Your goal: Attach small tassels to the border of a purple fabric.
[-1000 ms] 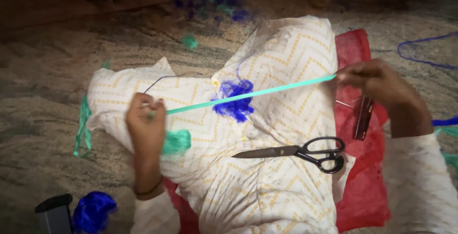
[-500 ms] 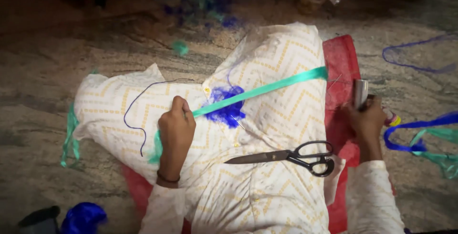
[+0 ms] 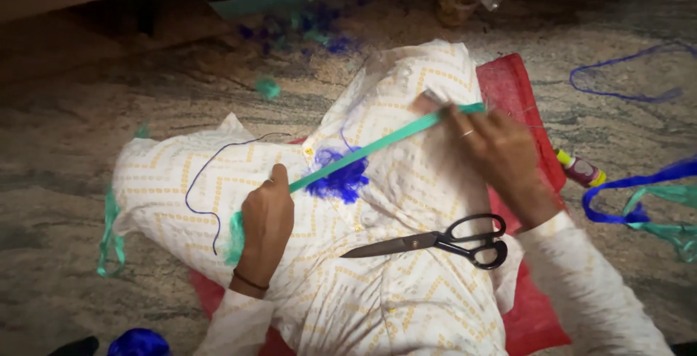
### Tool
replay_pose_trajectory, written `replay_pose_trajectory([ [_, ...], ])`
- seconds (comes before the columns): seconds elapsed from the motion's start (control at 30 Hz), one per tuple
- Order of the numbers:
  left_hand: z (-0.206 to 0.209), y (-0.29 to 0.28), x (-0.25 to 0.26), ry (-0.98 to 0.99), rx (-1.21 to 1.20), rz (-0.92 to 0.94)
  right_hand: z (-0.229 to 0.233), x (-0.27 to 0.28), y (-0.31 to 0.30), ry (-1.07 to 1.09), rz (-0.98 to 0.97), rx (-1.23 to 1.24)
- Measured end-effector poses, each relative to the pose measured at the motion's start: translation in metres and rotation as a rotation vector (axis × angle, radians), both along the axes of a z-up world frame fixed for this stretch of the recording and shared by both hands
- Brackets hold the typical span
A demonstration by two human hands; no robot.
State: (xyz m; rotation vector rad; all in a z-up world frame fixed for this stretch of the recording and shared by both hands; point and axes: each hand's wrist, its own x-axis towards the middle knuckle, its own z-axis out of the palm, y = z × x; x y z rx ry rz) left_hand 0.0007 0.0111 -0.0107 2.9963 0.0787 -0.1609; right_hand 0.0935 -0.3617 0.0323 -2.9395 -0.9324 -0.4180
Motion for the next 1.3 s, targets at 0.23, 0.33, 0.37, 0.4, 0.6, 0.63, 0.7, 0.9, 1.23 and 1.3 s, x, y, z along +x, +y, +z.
replay_pose_trajectory([
  [0.23,0.007,-0.002,-0.001,0.009,0.076,-0.103,-0.058,0.010,-0.048,0.117,-0.523,0.877],
  [0.33,0.006,-0.001,0.000,-0.037,0.069,-0.137,-0.039,-0.008,-0.028,-0.085,-0.384,0.185],
  [0.37,0.006,0.000,0.002,-0.043,0.073,-0.138,-0.035,-0.006,-0.023,-0.091,-0.385,0.190],
  [0.4,0.006,-0.003,0.000,-0.021,0.070,-0.131,-0.028,-0.008,-0.021,-0.080,-0.229,0.194],
  [0.6,0.014,-0.004,-0.002,0.030,0.050,-0.097,-0.038,-0.015,-0.028,-0.040,-0.256,0.521],
  [0.63,0.015,-0.005,-0.001,-0.002,0.022,-0.113,-0.034,-0.017,-0.025,-0.097,-0.110,0.383],
  [0.7,0.009,-0.004,0.003,0.008,0.035,-0.094,-0.035,-0.005,-0.023,-0.104,-0.209,0.321],
  [0.9,0.007,-0.003,0.000,0.046,0.030,-0.092,-0.036,-0.004,-0.034,0.085,-0.389,0.640],
  [1.23,0.021,0.004,-0.001,0.125,0.100,-0.170,-0.030,-0.004,-0.020,0.032,-0.312,0.671],
  [1.3,0.021,0.008,-0.003,0.112,0.114,-0.187,-0.040,0.001,-0.029,0.005,-0.282,0.585],
])
